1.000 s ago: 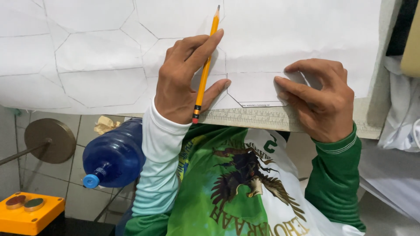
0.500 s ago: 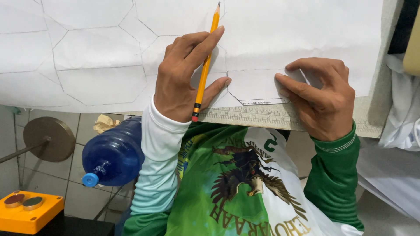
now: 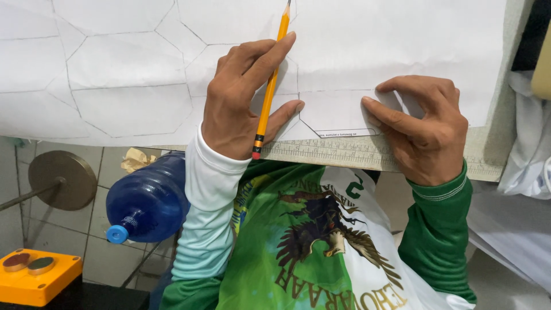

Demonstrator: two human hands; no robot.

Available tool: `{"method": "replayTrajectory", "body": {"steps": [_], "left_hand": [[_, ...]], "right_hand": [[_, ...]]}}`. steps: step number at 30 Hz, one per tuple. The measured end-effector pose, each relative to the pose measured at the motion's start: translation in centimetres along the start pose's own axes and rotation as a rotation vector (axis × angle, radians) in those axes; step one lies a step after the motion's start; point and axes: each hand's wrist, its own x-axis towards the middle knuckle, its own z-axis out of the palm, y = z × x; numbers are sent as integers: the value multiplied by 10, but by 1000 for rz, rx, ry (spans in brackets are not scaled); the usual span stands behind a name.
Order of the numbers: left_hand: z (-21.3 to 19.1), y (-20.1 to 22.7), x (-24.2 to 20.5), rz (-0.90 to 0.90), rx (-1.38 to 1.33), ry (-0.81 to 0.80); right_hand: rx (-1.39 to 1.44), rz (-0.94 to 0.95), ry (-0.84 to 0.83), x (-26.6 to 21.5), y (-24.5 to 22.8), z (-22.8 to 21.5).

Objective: The person uses a pencil and a ruler to draw a series of geometric shapes on a large sheet of white paper. They repeatedly position a small paper template on the sheet, trace its outline, and then move it to a new location to continue the pattern.

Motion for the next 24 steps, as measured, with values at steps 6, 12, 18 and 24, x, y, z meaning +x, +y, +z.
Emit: {"method": "replayTrajectory", "body": {"steps": [6, 12, 18, 24], "left_hand": [[0, 0, 0, -7, -8, 9], [1, -1, 0, 4, -15, 8], [-1, 1, 0, -31, -18, -2], [-1, 0, -1, -12, -26, -8]], "right_hand": [[16, 9, 12, 0, -1, 0], [7, 4, 9, -1, 0, 0], [33, -17, 8, 1, -2, -1], [6, -36, 3, 0, -1, -1]]}}
